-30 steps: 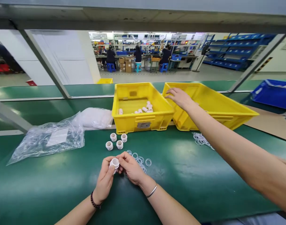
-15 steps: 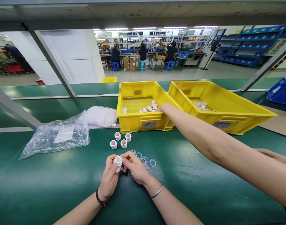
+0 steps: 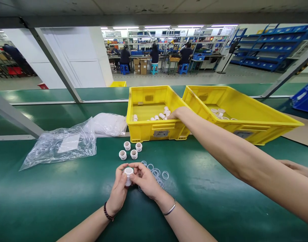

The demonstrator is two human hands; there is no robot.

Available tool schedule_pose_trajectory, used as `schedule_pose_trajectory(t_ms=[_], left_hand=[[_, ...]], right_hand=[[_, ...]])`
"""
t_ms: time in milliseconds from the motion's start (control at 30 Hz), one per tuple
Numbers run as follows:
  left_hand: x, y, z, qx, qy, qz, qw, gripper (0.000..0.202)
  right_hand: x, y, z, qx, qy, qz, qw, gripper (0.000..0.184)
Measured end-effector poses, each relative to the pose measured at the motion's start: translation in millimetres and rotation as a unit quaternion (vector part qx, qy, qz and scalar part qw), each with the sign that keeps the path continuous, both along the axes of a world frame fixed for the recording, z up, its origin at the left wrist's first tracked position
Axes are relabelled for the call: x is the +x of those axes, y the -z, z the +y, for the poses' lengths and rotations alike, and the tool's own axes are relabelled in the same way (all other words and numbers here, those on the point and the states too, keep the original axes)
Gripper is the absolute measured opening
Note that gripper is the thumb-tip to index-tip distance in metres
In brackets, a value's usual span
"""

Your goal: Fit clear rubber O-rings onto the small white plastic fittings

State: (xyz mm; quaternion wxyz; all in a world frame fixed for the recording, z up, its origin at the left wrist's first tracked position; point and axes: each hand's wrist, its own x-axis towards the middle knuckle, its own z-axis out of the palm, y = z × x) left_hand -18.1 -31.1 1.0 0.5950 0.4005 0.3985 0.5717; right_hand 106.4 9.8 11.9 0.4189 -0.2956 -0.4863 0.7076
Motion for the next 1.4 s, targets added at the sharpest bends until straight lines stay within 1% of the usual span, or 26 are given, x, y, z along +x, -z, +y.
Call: schedule_pose_trajectory(t_ms=[100,133,167,200,267,333,400,433,500,567,600,633,667,767,833,900,933,967,1000,1033,1100,1133,1167,1233,1300,1400], left_hand=[[-4,-1.1,1,0.048,0.029,0.106,0.993,0.041],[-8,-1.8,4,0.079,0.025,0.16,0.984,0.044],[-12,-2.5,8,0.117,0.01,0.226,0.967,0.045],[-18,-3.3,13,0.156,-0.016,0.302,0.94,0.045],[-32,-4.6,27,0.218,-0.082,0.452,0.861,0.038],[-47,-4.5,41,0.239,-0.133,0.555,0.786,0.028],[-59,-2.5,53,0.232,-0.164,0.612,0.738,0.025],[-63,-0.9,57,0.226,-0.171,0.629,0.724,0.025],[-68,3.1,62,0.218,-0.177,0.644,0.711,0.026],[-71,7.2,65,0.219,-0.183,0.639,0.714,0.021],[-72,8.9,66,0.222,-0.188,0.63,0.72,0.018],[-73,10.2,67,0.224,-0.189,0.619,0.729,0.015],[-74,11.0,67,0.225,-0.184,0.606,0.741,0.014],[-76,8.6,65,0.217,-0.157,0.558,0.785,0.011],[-74,3.8,62,0.206,-0.154,0.528,0.81,0.01],[-70,-1.5,57,0.186,-0.164,0.481,0.841,0.011],[-67,-3.8,55,0.172,-0.168,0.441,0.864,0.014],[-63,-5.6,52,0.156,-0.17,0.393,0.89,0.019],[-59,-7.0,50,0.135,-0.164,0.339,0.917,0.023],[-55,-8.1,47,0.112,-0.152,0.284,0.94,0.028],[-47,-10.1,43,0.066,-0.107,0.185,0.975,0.032],[-44,-11.3,42,0.04,-0.081,0.14,0.986,0.032],[-40,-12.7,40,0.014,-0.057,0.093,0.994,0.031],[-36,-15.7,38,-0.033,-0.028,0.002,0.999,0.03],[-33,-18.0,37,-0.07,-0.016,-0.062,0.996,0.031],[-31,-18.6,37,-0.102,-0.001,-0.091,0.991,0.036]], right_hand=[[7,-4.6,5,0.035,0.037,-0.017,0.999,0.031],[13,-6.6,10,0.038,0.064,-0.012,0.997,0.028],[20,-8.8,16,0.036,0.097,0.002,0.995,0.027],[30,-10.8,23,0.03,0.134,0.018,0.99,0.027],[54,-13.4,40,0.016,0.21,0.026,0.977,0.031],[83,-12.5,57,0.014,0.288,-0.041,0.957,0.042],[111,-8.2,70,0.026,0.364,-0.154,0.918,0.047],[124,-5.2,74,0.043,0.393,-0.22,0.892,0.046],[145,1.4,78,0.104,0.434,-0.358,0.82,0.04],[161,7.6,79,0.173,0.452,-0.471,0.737,0.036],[167,10.3,78,0.192,0.456,-0.511,0.703,0.036],[173,12.6,77,0.196,0.452,-0.544,0.679,0.038],[178,14.4,76,0.186,0.443,-0.571,0.666,0.04],[185,14.5,71,0.133,0.407,-0.625,0.652,0.045],[182,8.8,67,0.115,0.417,-0.649,0.626,0.057],[171,-0.6,64,0.138,0.449,-0.658,0.589,0.068],[162,-5.6,62,0.169,0.46,-0.652,0.579,0.066],[151,-10.1,60,0.21,0.457,-0.636,0.585,0.059],[139,-13.6,58,0.255,0.436,-0.611,0.609,0.046],[126,-15.8,56,0.296,0.392,-0.584,0.647,0.033],[101,-15.8,51,0.345,0.258,-0.539,0.724,0.017],[90,-14.2,48,0.354,0.194,-0.529,0.746,0.015],[80,-12.0,46,0.358,0.142,-0.526,0.758,0.015],[68,-7.5,41,0.36,0.084,-0.532,0.762,0.016],[62,-4.9,39,0.364,0.065,-0.536,0.759,0.017],[61,-4.1,37,0.373,0.052,-0.528,0.761,0.015]])
